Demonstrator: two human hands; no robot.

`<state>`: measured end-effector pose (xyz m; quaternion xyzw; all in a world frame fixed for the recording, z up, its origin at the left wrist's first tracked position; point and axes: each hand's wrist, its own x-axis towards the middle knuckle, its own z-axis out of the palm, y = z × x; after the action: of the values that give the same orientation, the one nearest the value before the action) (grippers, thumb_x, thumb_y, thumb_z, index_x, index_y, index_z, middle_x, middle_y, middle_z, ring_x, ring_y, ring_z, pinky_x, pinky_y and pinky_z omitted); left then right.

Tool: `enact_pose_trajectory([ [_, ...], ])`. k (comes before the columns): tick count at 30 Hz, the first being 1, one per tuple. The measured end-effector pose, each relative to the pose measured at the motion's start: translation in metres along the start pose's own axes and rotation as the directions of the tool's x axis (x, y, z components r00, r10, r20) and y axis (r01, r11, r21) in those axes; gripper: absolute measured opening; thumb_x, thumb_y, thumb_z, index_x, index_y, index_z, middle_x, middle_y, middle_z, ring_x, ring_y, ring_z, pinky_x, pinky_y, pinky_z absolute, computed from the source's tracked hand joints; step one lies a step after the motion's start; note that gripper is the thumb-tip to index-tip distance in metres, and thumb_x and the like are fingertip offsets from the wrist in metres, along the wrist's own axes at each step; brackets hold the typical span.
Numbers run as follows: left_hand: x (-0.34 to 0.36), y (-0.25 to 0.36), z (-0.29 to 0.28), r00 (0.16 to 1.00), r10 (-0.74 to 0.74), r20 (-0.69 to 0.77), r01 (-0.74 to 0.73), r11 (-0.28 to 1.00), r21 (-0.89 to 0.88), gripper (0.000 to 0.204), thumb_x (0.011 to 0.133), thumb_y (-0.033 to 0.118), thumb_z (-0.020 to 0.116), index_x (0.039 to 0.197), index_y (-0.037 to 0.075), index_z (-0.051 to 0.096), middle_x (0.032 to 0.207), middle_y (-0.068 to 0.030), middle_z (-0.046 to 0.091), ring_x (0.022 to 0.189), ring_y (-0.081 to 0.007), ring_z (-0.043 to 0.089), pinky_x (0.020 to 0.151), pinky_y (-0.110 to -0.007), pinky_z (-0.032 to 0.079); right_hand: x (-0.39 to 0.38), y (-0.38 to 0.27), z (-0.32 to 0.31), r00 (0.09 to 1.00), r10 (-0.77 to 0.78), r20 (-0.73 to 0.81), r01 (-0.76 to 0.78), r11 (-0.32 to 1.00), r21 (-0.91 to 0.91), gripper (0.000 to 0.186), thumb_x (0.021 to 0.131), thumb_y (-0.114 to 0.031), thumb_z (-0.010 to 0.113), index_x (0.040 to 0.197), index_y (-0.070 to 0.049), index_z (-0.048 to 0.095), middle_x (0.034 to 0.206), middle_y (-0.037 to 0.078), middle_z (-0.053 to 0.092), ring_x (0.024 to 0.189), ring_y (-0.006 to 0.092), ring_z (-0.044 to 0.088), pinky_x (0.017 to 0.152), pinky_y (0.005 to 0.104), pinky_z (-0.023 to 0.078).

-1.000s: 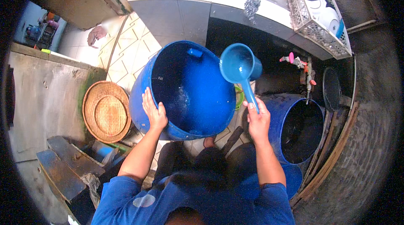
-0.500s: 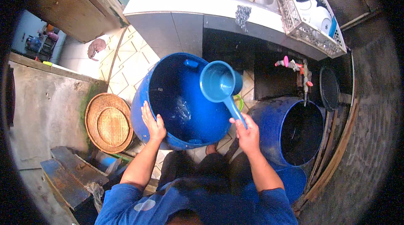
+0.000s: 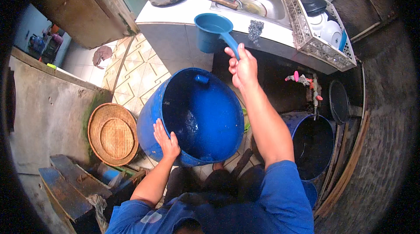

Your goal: The person scrubs the inside of a large blue plastic bucket with a steel wool pad, then rinses it with water from a scoop. They flip the bucket over and scrub the outside bottom surface, then rinse it again.

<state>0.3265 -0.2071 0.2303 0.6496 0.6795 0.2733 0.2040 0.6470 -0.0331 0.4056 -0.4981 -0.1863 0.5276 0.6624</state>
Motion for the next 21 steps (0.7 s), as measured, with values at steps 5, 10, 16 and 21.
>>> enact_pose_trajectory([
  [5, 0.0, -0.01, -0.009, 1.0, -0.014, 0.005, 0.014, 1.0, 0.018, 0.079, 0.093, 0.019, 0.049, 0.162, 0.001, 0.015, 0.169, -0.0174, 0.019, 0.157, -0.04, 0.011, 0.124, -0.055, 0.005, 0.008, -0.015, 0.018, 0.994, -0.018, 0.11, 0.015, 1.0, 0.02, 0.032, 0.108, -0.036, 0.053, 0.113, -0.005, 0.057, 0.094, 0.009, 0.071, 0.053, 0.004, 0.049, 0.041, 0.0195, 0.033],
  [10, 0.001, -0.018, -0.013, 0.999, -0.032, -0.019, 0.032, 0.999, -0.033, 0.083, 0.089, 0.018, 0.054, 0.162, 0.002, 0.018, 0.167, -0.0193, 0.022, 0.157, -0.0407, 0.012, 0.124, -0.057, 0.004, 0.034, -0.014, 0.027, 0.99, -0.095, 0.108, 0.093, 0.995, 0.028, 0.028, 0.108, -0.035, 0.052, 0.114, -0.008, 0.055, 0.098, 0.007, 0.072, 0.055, 0.0046, 0.05, 0.043, 0.0197, 0.034],
  [16, 0.0, -0.019, -0.012, 0.999, -0.029, -0.044, 0.028, 0.999, -0.028, 0.084, 0.088, 0.018, 0.056, 0.162, 0.002, 0.019, 0.167, -0.0197, 0.022, 0.156, -0.041, 0.012, 0.124, -0.057, 0.005, 0.087, -0.017, 0.031, 0.998, -0.062, -0.002, 0.062, 0.993, -0.104, 0.052, 0.103, -0.053, 0.054, 0.131, -0.009, 0.054, 0.097, 0.007, 0.07, 0.063, 0.0103, 0.059, 0.044, 0.0212, 0.04],
  [21, 0.001, -0.014, -0.011, 0.997, -0.065, -0.037, 0.064, 0.998, -0.025, 0.085, 0.087, 0.018, 0.057, 0.162, 0.003, 0.019, 0.167, -0.0198, 0.022, 0.156, -0.0404, 0.012, 0.124, -0.057, 0.004, 0.076, -0.002, 0.017, 0.982, -0.15, -0.115, 0.14, 0.986, -0.09, 0.095, 0.091, -0.079, 0.051, 0.154, -0.011, 0.032, 0.131, 0.016, 0.056, 0.089, 0.0195, 0.063, 0.064, 0.0333, 0.051],
])
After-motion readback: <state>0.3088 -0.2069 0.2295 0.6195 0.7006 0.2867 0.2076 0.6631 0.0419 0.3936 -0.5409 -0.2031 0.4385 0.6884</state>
